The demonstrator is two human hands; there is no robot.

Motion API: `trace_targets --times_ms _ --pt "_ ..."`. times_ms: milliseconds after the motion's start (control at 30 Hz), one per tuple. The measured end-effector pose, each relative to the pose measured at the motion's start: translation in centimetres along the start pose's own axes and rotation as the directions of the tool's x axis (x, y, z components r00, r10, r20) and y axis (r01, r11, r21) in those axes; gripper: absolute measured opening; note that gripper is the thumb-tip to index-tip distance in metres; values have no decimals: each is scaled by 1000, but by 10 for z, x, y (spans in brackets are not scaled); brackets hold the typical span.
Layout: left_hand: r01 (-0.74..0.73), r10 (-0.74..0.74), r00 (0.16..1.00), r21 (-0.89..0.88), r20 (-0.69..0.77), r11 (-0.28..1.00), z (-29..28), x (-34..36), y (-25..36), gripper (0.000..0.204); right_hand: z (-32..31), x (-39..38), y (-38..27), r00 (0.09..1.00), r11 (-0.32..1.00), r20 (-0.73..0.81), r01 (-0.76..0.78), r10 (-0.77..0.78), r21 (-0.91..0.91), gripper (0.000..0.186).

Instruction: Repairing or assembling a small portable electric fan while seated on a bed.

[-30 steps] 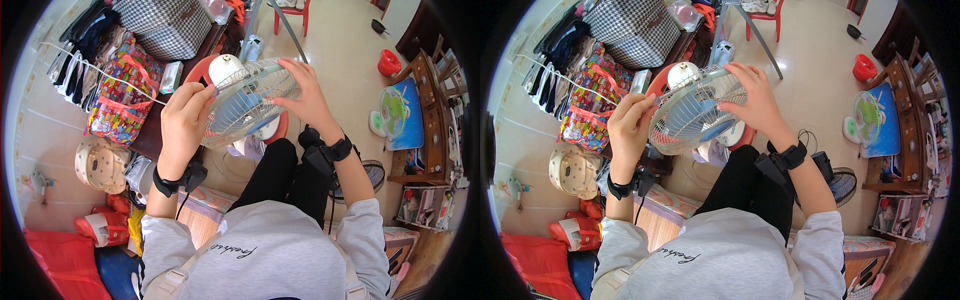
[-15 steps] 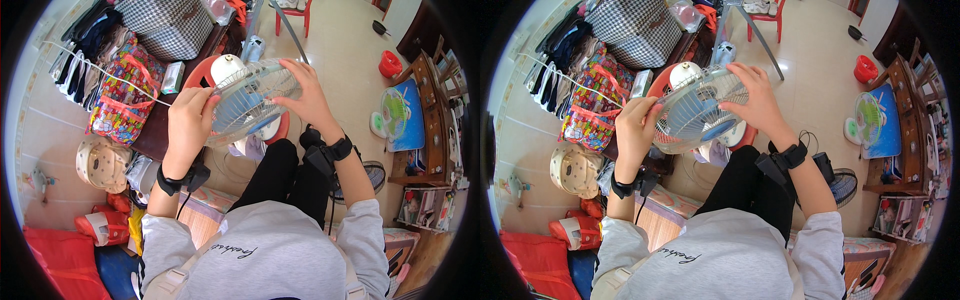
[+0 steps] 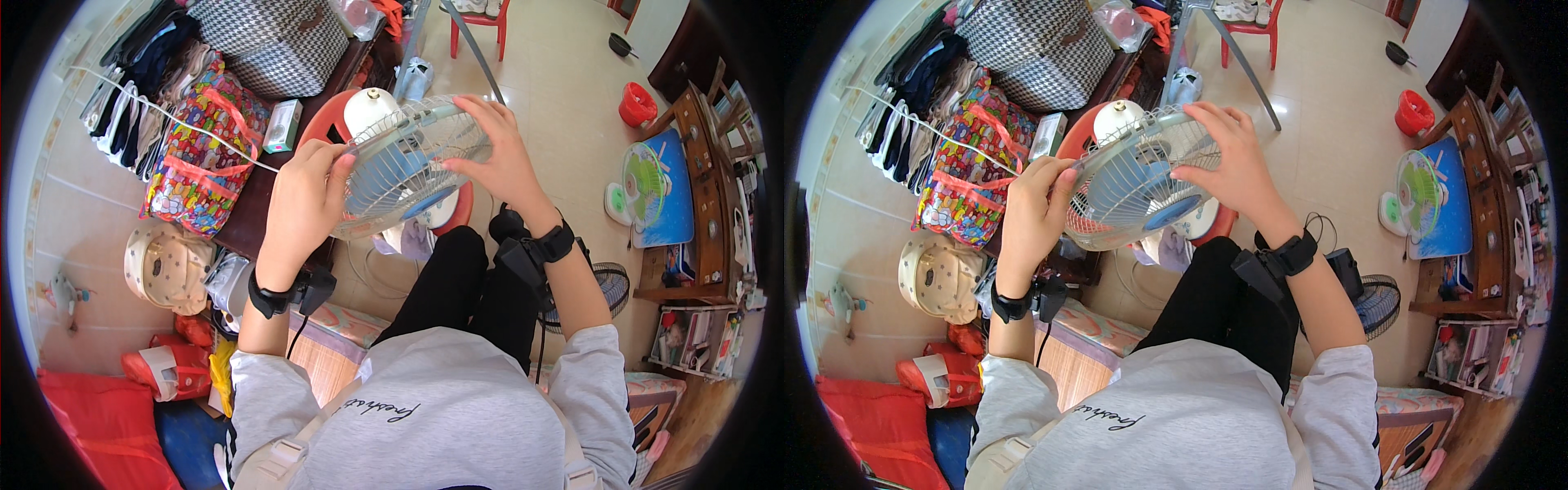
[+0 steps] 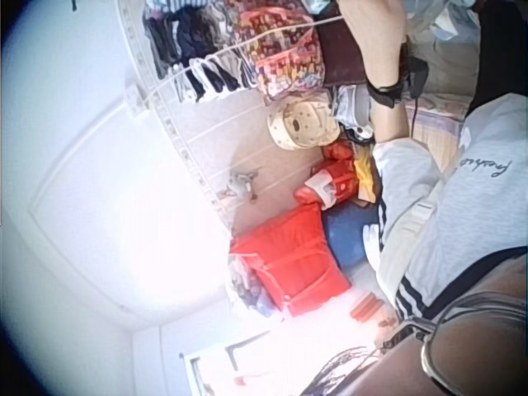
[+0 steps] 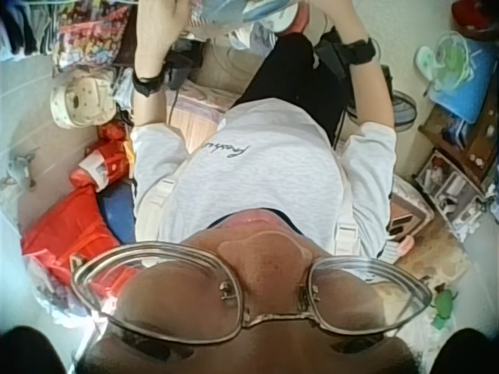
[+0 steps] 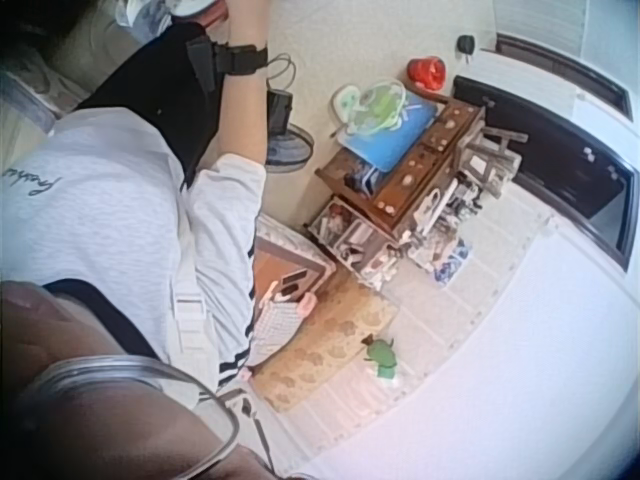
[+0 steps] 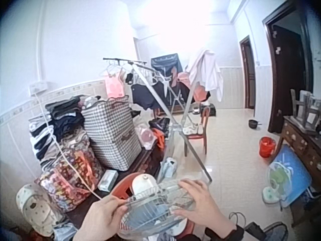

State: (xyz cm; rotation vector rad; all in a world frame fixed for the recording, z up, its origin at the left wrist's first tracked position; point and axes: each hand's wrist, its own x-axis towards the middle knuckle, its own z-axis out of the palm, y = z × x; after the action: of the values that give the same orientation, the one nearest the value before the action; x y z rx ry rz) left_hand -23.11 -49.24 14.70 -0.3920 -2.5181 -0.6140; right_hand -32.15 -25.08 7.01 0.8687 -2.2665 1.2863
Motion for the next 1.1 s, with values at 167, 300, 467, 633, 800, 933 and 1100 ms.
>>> trace_targets --times_ms 167,300,467,633,800,933,1100 --pt "2 -3 999 28 34 1000 2 3 -3 10 0 -1 0 1000 1000 -12 -3 3 -12 76" --pt "-203 227 961 159 -156 966 10 3 -7 8 0 -2 1 1000 1000 -3 -2 2 -10 76" --pt "0 -6 996 -62 -93 998 10 0 -1 14 0 -2 -2 1000 1000 -3 -2 2 -9 76" --pt "17 -17 1000 -53 2 998 3 4 5 13 -1 -1 -1 1000 1000 3 8 -8 3 76" --pt "74 -82 983 51 162 996 -2 3 5 16 0 -3 -2 1000 1000 3 5 -5 -9 76" --pt "-30 26 997 66 67 997 2 6 0 12 -1 -3 -2 1000 1000 -3 -3 3 -4 75" --pt "-189 204 974 139 -103 972 6 7 -6 14 0 -4 -3 1000 1000 -5 -11 11 2 76"
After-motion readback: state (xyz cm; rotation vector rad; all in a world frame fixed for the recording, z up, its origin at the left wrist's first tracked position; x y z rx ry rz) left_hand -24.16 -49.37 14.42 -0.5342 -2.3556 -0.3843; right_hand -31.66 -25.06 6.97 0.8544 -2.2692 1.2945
